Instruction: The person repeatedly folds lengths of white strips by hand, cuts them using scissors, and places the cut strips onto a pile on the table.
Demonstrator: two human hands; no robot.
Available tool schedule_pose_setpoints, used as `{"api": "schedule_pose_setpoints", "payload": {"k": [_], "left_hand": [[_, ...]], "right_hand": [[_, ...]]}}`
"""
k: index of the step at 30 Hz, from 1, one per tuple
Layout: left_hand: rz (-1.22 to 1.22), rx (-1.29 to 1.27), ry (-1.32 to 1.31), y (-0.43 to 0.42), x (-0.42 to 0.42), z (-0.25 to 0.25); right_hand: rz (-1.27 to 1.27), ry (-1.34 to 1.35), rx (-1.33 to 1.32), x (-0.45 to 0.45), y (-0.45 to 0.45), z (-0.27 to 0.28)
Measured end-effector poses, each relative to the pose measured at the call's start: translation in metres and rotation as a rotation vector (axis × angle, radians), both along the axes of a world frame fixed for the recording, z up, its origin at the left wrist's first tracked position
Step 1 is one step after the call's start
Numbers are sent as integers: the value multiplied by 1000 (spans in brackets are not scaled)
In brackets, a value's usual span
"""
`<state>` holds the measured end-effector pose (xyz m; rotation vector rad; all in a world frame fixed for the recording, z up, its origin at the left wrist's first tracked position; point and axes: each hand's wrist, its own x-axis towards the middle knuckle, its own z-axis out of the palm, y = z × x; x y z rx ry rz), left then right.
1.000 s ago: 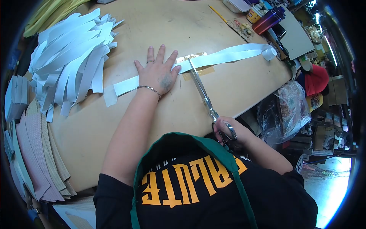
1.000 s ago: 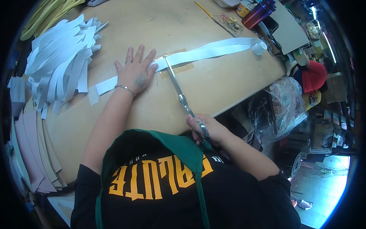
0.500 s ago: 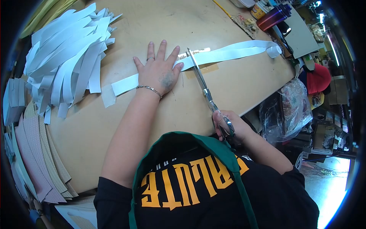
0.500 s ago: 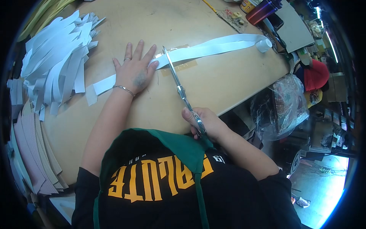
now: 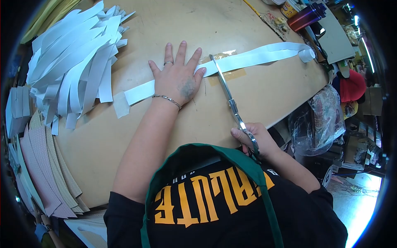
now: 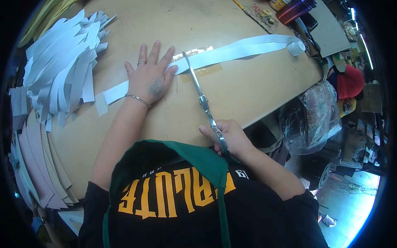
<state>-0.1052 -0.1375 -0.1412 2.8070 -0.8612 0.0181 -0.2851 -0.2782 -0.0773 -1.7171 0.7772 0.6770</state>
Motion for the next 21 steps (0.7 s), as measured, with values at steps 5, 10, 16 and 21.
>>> {"api": "schedule_pose_setpoints", "payload": {"k": [5, 10, 16, 21], "left_hand": [[-7, -7, -24, 0, 0, -3], [-14, 17, -1, 1, 0, 5], [-13, 61, 17, -2, 0, 7], [-10, 91, 29, -3, 0, 9]], "right_hand": [[0, -49, 76, -4, -9, 0], [-115, -388, 353, -19, -60, 13], [153, -476, -586, 83, -102, 64], [188, -579, -956, 193, -153, 2]]}}
